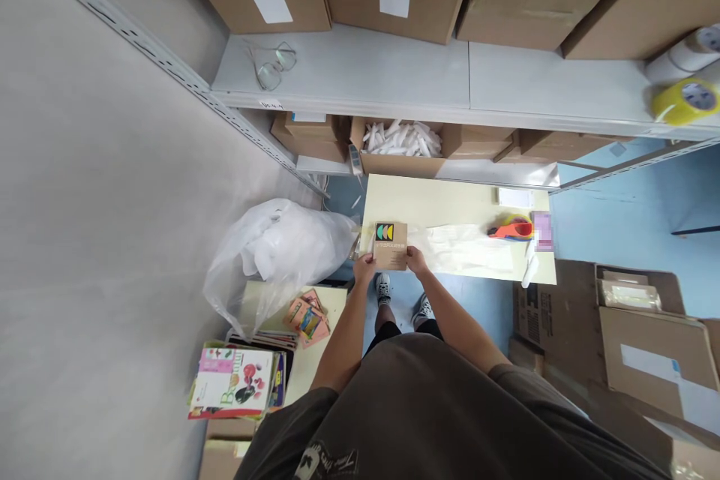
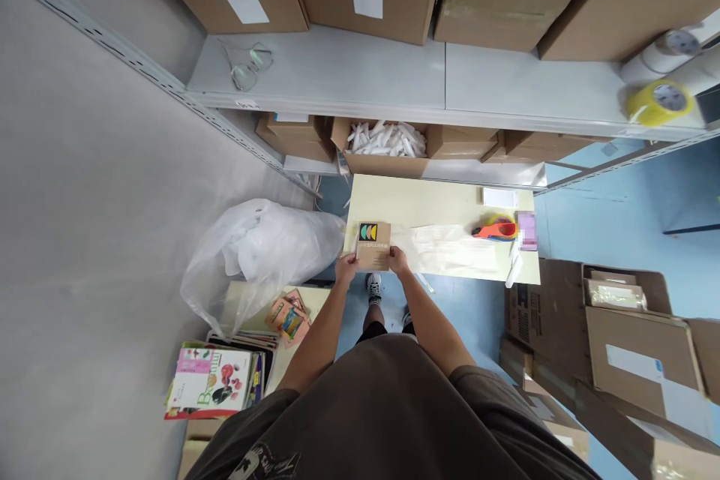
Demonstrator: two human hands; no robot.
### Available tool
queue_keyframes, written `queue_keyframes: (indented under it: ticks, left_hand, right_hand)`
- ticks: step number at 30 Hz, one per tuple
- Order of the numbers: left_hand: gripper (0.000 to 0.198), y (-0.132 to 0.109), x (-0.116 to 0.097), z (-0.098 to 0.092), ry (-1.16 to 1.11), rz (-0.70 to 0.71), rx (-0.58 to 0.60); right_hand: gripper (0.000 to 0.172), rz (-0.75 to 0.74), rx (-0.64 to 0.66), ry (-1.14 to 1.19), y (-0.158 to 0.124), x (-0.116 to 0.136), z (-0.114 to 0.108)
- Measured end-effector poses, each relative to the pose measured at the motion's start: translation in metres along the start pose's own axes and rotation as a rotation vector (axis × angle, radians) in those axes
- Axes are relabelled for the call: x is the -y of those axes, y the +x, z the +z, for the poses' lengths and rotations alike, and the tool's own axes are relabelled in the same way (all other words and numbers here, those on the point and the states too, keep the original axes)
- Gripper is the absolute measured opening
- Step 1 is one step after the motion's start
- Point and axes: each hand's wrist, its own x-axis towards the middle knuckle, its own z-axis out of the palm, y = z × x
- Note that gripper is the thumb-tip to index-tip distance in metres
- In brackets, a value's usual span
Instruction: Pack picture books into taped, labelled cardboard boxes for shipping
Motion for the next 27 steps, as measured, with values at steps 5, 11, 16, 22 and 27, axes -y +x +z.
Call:
queue_keyframes:
  ticks: [5,11,16,22,27]
  left_hand:
    - [0.027,-0.001,0.002,0.004,0.053,0.004,-0.031]
    - [0.035,-0.014,-0.01,0.011,0.156,-0.022,-0.122]
    - [0.066,-0.021,-0.014,0.007,0.234,-0.023,-0.275]
    - [0.037,-0.003,-0.015,-0.004,0.231,-0.021,-0.052]
    - [0.025,0.003,-0.02,-0.006,0.245,-0.022,-0.032]
  right_hand:
    - [0.017,0.018,-0.011,-0.145,0.002,0.003,0.002]
    - [0.009,0.047,-0.047,-0.363,0.005,0.014,0.001]
    - [0.025,0.096,-0.044,-0.633,-0.004,0.027,-0.002]
    - [0.027,-0.051,-0.029,-0.631,-0.015,0.029,0.005]
    - [0.031,-0.18,-0.009,-0.564,-0.021,0.03,0.019]
